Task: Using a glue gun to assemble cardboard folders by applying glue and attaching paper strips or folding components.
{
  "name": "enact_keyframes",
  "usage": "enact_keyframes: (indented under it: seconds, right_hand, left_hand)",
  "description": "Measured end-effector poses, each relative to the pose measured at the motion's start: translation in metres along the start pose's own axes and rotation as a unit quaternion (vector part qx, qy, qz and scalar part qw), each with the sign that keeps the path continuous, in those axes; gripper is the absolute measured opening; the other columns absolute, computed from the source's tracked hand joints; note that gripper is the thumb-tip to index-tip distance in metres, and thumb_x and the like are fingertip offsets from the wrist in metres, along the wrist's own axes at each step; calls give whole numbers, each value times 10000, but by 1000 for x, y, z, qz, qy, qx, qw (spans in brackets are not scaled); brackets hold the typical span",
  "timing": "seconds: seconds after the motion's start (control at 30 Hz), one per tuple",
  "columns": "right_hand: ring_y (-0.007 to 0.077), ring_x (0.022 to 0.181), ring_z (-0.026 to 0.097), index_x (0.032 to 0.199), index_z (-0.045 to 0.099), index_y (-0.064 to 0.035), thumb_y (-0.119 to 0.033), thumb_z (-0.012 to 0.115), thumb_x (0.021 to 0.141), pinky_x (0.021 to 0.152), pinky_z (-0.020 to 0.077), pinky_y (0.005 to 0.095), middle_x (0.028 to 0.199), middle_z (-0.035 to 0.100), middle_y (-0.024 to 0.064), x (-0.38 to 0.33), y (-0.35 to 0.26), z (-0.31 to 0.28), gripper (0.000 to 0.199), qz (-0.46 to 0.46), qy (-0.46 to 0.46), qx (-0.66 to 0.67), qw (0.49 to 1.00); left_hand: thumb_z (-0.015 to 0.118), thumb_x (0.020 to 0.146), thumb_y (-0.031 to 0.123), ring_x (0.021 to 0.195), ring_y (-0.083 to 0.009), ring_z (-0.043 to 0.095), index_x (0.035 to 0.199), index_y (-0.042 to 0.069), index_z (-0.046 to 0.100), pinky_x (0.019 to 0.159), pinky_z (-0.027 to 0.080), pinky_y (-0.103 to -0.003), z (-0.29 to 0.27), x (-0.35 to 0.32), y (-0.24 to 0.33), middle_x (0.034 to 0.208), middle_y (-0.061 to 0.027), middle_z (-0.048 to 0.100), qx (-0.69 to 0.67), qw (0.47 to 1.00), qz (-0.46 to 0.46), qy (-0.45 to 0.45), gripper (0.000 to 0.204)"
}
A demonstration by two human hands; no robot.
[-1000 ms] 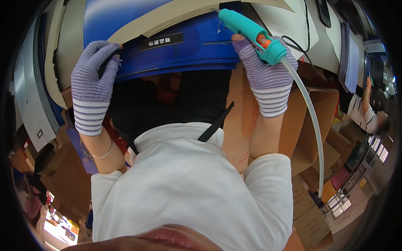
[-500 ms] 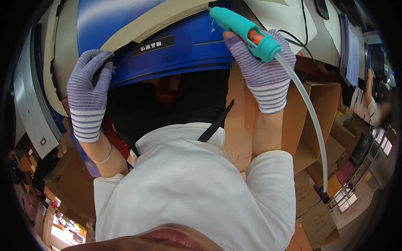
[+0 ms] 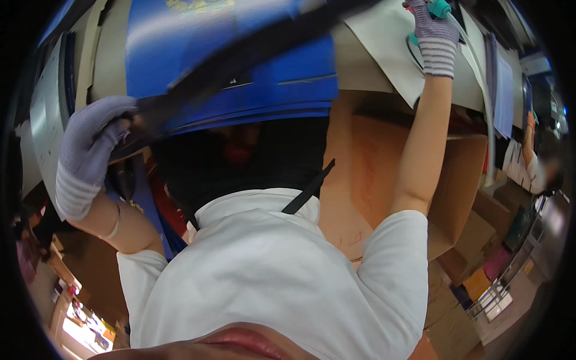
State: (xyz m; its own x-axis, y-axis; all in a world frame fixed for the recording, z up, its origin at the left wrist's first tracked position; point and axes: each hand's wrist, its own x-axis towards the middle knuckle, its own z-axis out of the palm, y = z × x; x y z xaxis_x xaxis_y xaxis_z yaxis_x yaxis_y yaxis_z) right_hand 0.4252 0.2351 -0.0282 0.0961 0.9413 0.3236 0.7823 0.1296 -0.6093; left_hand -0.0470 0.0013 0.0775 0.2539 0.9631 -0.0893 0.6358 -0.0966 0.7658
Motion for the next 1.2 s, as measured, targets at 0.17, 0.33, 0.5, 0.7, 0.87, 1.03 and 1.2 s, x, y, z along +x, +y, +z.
enact_keyframes:
  seconds: [0.17, 0.33, 0.5, 0.7, 0.87, 1.03, 1.2]
  right_hand:
    - [251, 756, 646, 1005, 715, -31, -600, 605, 873, 728, 493, 368, 838, 700, 129, -3, -13, -2, 595, 38, -102, -198, 974]
    - [215, 847, 662, 1021, 734, -63, -372, 695, 877, 780, 486, 296, 879, 715, 118, -85, -64, -48, 343, 21, -58, -105, 993]
    - [290, 1074, 619, 1104, 660, -43, -133, 775, 757, 920, 461, 364, 1129, 677, 101, -117, -135, -30, 376, -361, -181, -20, 915]
    - [293, 991, 629, 1088, 656, -91, -108, 762, 705, 960, 447, 443, 1055, 676, 77, -132, -161, 3, 398, -459, -265, -41, 847]
    - [235, 832, 645, 909, 711, -139, -150, 764, 698, 909, 492, 470, 864, 667, 43, -157, -173, -17, 217, -550, -278, -10, 787]
    - [220, 924, 628, 972, 729, -192, -135, 696, 747, 943, 490, 467, 949, 668, 10, -145, -169, -3, 234, -548, -282, -110, 780]
    - [238, 996, 629, 1070, 722, -211, -100, 657, 761, 1008, 450, 446, 1014, 671, 18, -138, -159, 11, 334, -554, -298, -129, 766]
  left_hand:
    - [663, 835, -28, 847, -226, 645, 1058, 8, 672, 775, 505, -308, 9, 27, -30, 1003, -113, 680, 126, 977, -145, -95, 226]
    - [761, 770, 67, 1088, -289, 626, 1099, 19, 669, 962, 498, -367, 23, 21, -34, 1161, -118, 652, 329, 928, 4, 173, 345]
    - [817, 664, 128, 1091, -334, 587, 1054, 53, 658, 989, 445, -443, 63, 14, -27, 1123, -122, 639, 227, 958, 110, 134, 428]
    - [776, 658, 33, 1005, -310, 621, 979, 39, 686, 922, 483, -393, 77, 2, -41, 1029, -111, 672, 210, 954, 156, 147, 334]
    - [770, 637, 88, 861, -280, 638, 849, 56, 721, 797, 498, -415, 75, -28, -23, 886, -94, 668, 202, 945, 232, 113, 219]
    - [730, 688, 76, 902, -278, 633, 951, 94, 732, 819, 496, -403, 67, -17, -37, 952, -88, 668, 283, 931, 214, 88, 264]
    - [710, 728, 59, 946, -268, 628, 1025, 144, 744, 851, 503, -389, 71, -12, -49, 981, -65, 665, 312, 927, 190, 90, 310]
